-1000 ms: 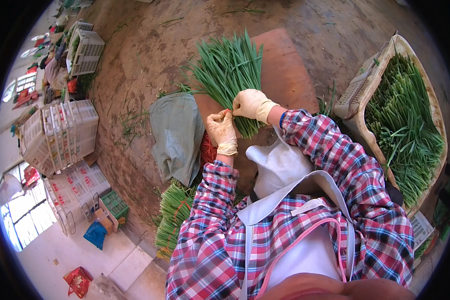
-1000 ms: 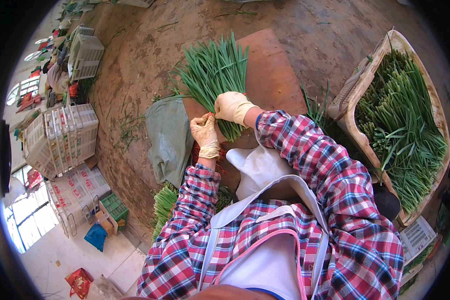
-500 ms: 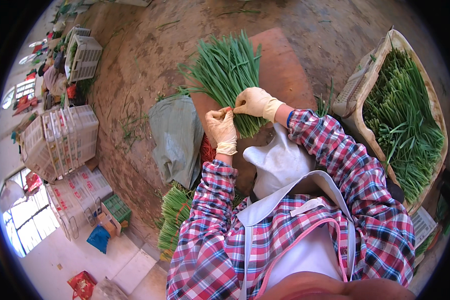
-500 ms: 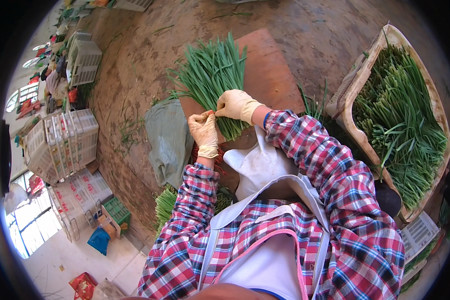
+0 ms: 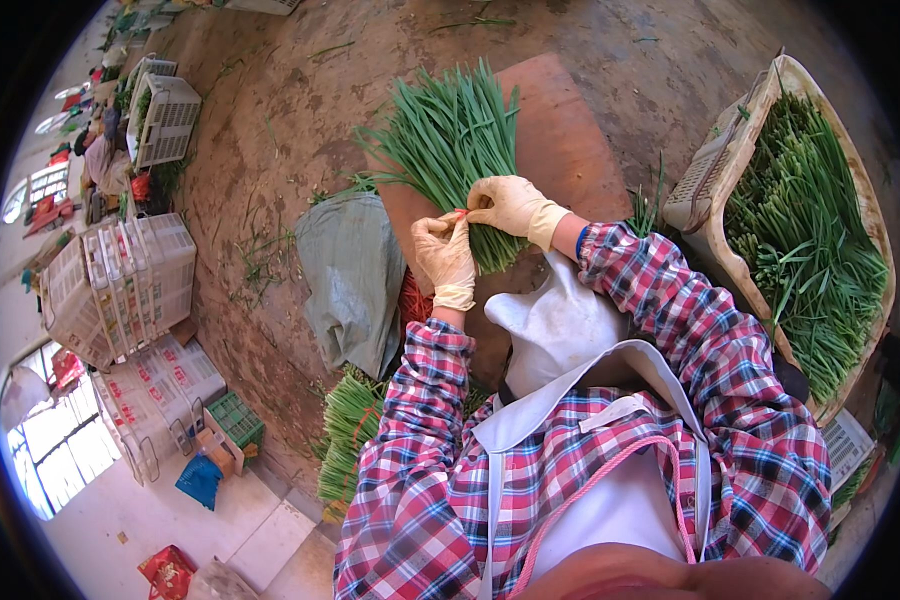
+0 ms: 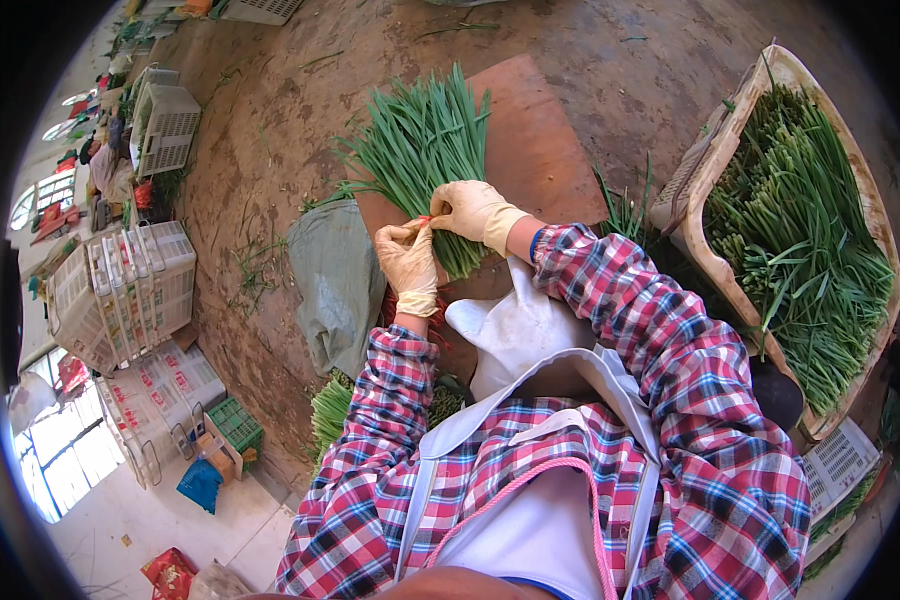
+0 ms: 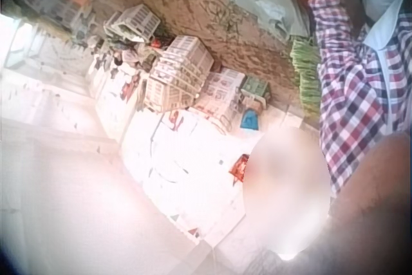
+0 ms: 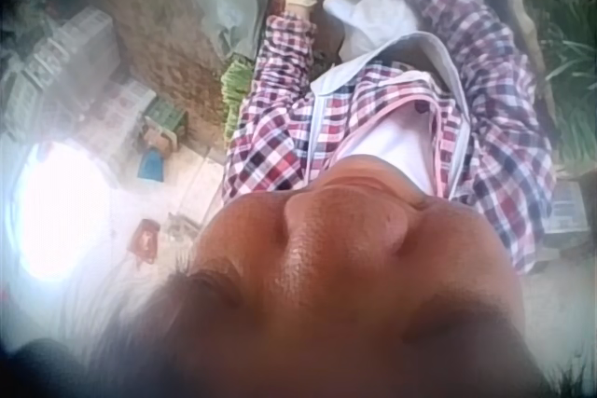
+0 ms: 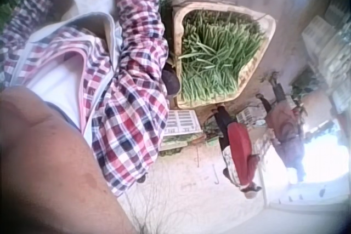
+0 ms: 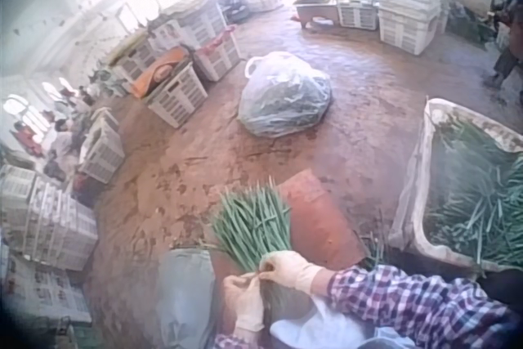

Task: The person sorts green onions by hand, removing damaged leaves and organizing them into bundles.

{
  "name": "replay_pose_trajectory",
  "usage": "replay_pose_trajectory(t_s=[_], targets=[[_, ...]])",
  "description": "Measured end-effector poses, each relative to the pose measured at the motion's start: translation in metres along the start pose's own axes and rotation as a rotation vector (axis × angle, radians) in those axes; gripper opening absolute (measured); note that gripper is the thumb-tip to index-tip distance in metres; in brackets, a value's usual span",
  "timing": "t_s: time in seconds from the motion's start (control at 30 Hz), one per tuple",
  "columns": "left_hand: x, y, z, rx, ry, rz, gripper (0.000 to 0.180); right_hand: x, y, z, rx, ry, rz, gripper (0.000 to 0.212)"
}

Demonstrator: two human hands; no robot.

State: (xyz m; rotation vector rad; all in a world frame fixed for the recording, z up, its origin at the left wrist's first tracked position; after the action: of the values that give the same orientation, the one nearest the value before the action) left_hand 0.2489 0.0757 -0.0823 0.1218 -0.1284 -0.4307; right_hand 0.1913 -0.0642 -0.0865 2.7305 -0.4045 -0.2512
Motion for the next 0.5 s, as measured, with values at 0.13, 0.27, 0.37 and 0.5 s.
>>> replay_pose_trajectory(t_s=[0.13,0.27,0.37,0.5], targets=[[-0.001,0.001,-0.002,0.041,0.008,-0.037,0.028,-0.001,0.001,-0.001,0.104,0.032,0.013,0.024],[0.002,0.005,-0.005,0.116,0.087,-0.018,0.028,-0.002,-0.002,-0.005,0.031,0.021,-0.027,0.026],[0.002,0.002,0.001,0.061,0.112,-0.034,0.028,-0.001,-0.004,-0.003,-0.003,0.007,-0.029,0.026],[0.002,-0.002,0.002,0.065,0.252,-0.009,0.029,0.001,-0.002,0.001,-0.028,-0.044,0.005,0.025]])
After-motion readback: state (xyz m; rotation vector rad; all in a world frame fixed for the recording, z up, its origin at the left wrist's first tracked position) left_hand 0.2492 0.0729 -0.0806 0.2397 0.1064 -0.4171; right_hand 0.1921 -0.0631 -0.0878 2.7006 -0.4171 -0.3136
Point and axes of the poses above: each hand's wrist, its own x-axis towards the middle knuckle, its own y-axis out of the back of the hand, z = x × y, the point moved 3 cm from there along x, towards the middle knuckle, and after that the axes turned 3 degrees about -x, right-handed, at the moved point
